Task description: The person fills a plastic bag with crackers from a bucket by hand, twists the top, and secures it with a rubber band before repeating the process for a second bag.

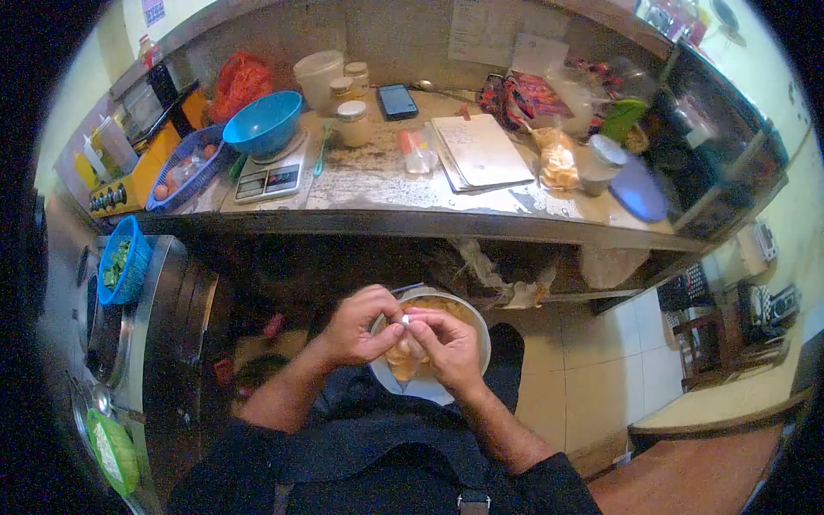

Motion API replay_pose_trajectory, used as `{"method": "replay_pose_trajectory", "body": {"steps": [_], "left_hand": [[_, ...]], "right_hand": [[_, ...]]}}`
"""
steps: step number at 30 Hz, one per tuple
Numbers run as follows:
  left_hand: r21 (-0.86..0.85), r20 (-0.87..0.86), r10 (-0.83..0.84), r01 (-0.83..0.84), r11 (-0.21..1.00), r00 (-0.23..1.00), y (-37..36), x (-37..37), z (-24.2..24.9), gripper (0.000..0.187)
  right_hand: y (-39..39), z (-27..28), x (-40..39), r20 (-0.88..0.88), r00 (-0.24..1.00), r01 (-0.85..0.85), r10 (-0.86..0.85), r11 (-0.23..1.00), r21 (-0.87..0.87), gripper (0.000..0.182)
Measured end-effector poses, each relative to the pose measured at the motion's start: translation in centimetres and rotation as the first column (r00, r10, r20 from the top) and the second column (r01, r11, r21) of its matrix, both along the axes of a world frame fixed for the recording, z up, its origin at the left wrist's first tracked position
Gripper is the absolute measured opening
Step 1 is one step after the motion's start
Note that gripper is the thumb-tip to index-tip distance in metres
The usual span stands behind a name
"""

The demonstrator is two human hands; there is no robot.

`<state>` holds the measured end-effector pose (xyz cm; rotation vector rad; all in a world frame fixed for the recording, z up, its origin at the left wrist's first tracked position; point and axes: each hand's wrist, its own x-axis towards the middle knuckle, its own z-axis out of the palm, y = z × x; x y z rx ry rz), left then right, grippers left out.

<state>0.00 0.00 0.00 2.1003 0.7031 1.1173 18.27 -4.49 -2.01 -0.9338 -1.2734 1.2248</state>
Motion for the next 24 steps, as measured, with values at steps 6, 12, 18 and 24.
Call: {"method": "replay_pose_trajectory", "body": {"steps": [6,12,18,24], "left_hand": [[0.127,0.009,-0.061,0.059,0.99,0.998,-0.2,1.6,0.3,0.011],[0.175,-0.016,-0.038,0.04,0.984,0.999,-0.3,0.6,0.5,0.014],[0.34,-0.079,0.046,-0.016,0.94,0.996,0.1,-0.4,1.5,0.013],[0.365,-0.038,0.103,-0.082,0.927,0.994,1.2,-2.6,4.7,0.013]], "right_hand": [[0.6,0.0,1.7,0.234,0.968,-0.068,0.086,0.994,-0.085,0.024],[0.6,1.2,0.2,0.323,0.941,-0.159,0.103,0.975,0.153,0.022],[0.4,1.3,0.9,0.466,0.862,-0.329,0.2,0.92,0.213,0.019],[-1.3,0.2,1.2,0.424,0.905,-0.144,0.038,0.964,0.222,0.015]]}}
